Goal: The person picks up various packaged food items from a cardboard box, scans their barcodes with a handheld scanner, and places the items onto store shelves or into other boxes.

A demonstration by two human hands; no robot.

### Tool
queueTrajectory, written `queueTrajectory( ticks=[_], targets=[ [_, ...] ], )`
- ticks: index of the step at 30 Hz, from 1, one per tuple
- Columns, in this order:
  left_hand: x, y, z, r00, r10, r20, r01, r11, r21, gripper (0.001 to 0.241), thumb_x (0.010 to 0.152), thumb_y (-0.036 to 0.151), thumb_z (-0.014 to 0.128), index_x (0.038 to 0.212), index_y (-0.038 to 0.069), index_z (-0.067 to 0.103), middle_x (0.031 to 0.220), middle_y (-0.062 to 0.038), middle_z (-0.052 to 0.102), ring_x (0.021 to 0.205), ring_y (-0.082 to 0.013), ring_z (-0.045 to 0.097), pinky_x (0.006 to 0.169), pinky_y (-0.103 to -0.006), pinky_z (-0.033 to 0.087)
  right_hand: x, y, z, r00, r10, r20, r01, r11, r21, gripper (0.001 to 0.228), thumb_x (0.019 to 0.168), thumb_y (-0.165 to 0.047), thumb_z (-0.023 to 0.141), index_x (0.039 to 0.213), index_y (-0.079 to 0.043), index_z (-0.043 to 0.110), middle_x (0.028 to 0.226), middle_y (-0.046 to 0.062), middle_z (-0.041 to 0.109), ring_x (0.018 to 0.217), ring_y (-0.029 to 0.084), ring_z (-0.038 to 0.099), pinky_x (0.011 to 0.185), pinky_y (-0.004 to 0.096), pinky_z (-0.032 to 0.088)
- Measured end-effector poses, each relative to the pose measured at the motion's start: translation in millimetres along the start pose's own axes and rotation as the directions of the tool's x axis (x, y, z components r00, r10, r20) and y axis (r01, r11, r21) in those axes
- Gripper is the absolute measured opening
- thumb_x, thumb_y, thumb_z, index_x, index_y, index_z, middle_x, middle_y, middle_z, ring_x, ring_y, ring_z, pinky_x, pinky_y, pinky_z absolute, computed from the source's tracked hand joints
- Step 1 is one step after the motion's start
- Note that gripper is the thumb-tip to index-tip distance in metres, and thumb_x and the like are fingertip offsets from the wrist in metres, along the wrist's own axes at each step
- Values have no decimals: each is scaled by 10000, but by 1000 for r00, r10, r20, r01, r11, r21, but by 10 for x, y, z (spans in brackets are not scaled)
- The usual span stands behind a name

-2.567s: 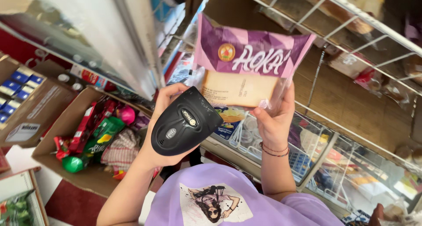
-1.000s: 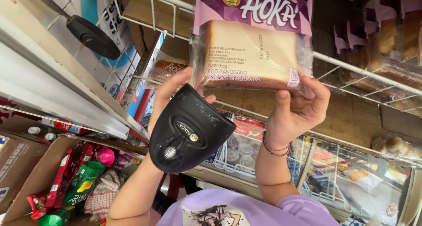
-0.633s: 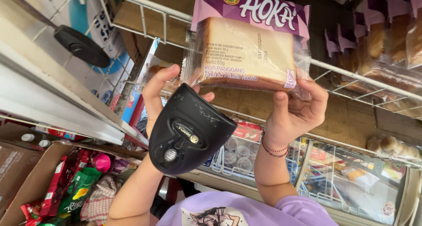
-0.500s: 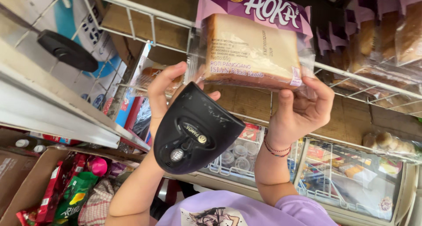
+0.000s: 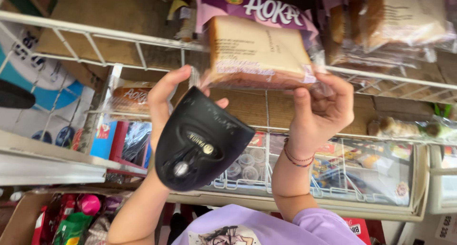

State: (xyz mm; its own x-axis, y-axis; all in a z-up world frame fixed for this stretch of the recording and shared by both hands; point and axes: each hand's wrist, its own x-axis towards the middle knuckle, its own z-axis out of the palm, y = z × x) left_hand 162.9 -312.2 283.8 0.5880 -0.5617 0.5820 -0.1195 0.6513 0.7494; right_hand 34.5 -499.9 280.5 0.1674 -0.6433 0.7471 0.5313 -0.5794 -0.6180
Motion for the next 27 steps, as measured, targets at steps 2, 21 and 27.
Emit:
queueTrajectory(
  ticks=[2, 21, 27],
  targets=[
    [-38, 3, 20, 1000, 2, -10, -2, 1000, 15, 733, 972, -37, 797, 1522, 68, 323, 1615, -61, 284, 1427, -276, 537, 1149, -474, 523, -41, -24, -33, 1000, 20, -18, -19, 999, 30, 321, 1054, -6, 790, 1284, 23, 567, 1169, 133, 688, 1023, 169, 707, 892, 268, 606],
    [-980, 40, 88, 995, -35, 91, 26, 995, 100, 637, 841, -160, 742, 1384, -38, 433, 1497, -114, 338, 1313, -368, 625, 1040, -465, 575, -1129, -369, -540, 976, -68, -207, 82, 995, 60, 395, 943, -49, 828, 1221, -46, 547, 1369, 235, 616, 1118, 199, 686, 962, 284, 567],
    [-878, -30, 452, 983, 4, 185, -2, 1000, -11, 455, 893, -146, 699, 1281, -66, 475, 1469, -150, 327, 1415, -391, 547, 1064, -477, 564, -1138, -474, -961, 957, -139, -255, 141, 990, -11, 367, 975, -83, 801, 1236, -55, 545, 1313, 228, 627, 1134, 203, 689, 988, 288, 565]
  ],
)
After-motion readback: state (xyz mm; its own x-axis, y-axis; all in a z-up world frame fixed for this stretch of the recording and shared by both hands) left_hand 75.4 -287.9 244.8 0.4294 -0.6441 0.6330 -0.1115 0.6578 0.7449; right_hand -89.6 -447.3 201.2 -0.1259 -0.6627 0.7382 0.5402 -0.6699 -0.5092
